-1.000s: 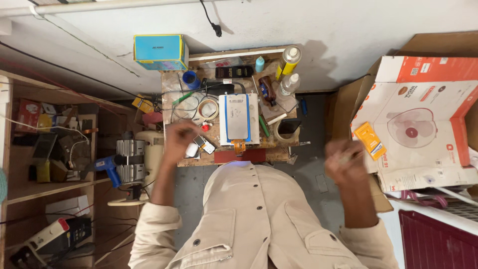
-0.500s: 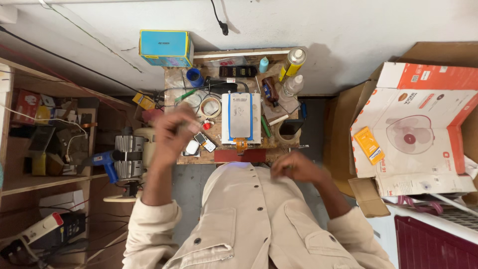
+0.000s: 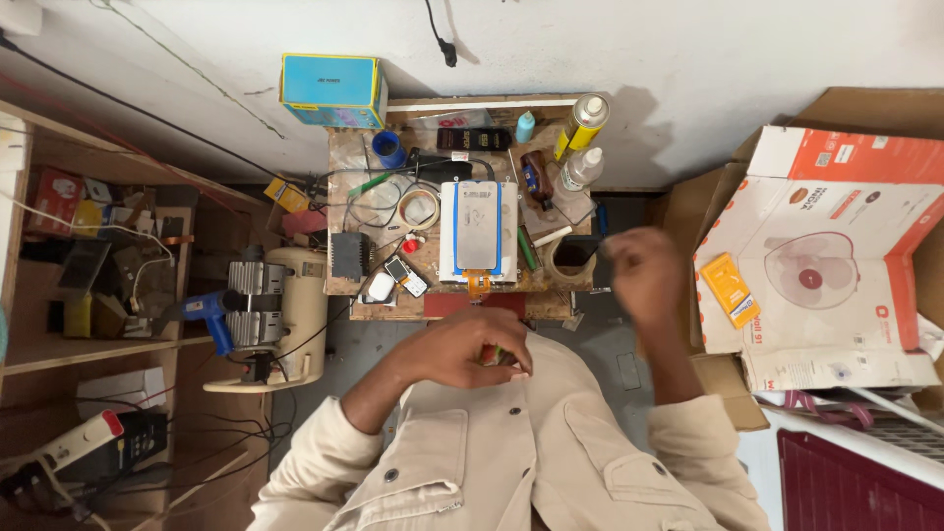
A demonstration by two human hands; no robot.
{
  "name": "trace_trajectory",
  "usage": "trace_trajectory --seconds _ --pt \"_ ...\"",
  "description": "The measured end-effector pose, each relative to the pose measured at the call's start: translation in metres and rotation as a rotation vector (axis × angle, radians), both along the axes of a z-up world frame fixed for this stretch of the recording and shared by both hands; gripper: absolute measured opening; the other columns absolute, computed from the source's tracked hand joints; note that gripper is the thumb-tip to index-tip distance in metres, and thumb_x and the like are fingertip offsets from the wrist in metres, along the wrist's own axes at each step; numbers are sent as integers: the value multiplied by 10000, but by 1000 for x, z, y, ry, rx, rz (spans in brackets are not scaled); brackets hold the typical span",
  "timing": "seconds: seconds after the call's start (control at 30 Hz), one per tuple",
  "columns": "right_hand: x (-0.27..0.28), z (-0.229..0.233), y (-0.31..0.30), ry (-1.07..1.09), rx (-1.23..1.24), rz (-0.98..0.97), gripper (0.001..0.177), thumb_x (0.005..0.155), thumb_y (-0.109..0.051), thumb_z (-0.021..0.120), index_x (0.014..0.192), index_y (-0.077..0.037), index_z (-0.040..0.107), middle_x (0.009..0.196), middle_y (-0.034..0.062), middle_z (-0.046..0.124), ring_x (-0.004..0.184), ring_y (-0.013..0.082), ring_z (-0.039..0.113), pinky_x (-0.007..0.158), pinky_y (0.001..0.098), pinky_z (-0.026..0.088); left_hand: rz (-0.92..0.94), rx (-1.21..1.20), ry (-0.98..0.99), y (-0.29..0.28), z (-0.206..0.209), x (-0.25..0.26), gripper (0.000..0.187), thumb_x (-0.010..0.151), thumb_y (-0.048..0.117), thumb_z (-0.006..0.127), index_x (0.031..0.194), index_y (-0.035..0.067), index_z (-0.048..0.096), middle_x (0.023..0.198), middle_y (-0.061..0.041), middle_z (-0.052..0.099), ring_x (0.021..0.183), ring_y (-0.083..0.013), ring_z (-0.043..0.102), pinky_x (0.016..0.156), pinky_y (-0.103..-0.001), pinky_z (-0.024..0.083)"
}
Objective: The person works on a small electronic device clamped to a workbench. They use a green-handled tool to manipulate components on the device's circuit board, occasionally picking up and setting down other small items from the cluttered workspace.
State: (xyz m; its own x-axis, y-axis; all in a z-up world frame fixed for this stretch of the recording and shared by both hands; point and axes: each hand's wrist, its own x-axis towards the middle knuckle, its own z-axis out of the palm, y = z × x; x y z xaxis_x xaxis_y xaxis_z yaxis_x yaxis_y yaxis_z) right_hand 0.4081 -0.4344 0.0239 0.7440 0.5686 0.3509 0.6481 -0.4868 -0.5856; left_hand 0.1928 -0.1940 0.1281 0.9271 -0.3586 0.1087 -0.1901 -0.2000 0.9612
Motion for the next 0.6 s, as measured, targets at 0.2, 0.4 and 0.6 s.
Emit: trace_trajectory --seconds 0.2,0.4,0.6 --pt "-60 -22 4 856 52 813 176 821 -58 816 747 -100 661 895 30 802 844 135 733 806 368 560 736 -479 -165 58 -39 11 106 917 -25 616 883 70 648 841 11 612 760 -74 527 660 -268 420" --pt "-15 22 -38 1151 1148 660 152 797 32 837 799 -52 710 884 109 751 770 160 661 589 280 483 734 -478 108 56 -134 10 133 880 -80 648 887 43 700 842 -18 656 710 -92 542 587 -259 407" --pt "1 -5 1 366 681 -119 241 885 167 749 993 -48 729 1023 121 723 910 202 702 766 310 582 77 162 73 -31 -69 4 76 860 98 824 916 84 774 890 -99 709 877 -269 672 731 -374 527"
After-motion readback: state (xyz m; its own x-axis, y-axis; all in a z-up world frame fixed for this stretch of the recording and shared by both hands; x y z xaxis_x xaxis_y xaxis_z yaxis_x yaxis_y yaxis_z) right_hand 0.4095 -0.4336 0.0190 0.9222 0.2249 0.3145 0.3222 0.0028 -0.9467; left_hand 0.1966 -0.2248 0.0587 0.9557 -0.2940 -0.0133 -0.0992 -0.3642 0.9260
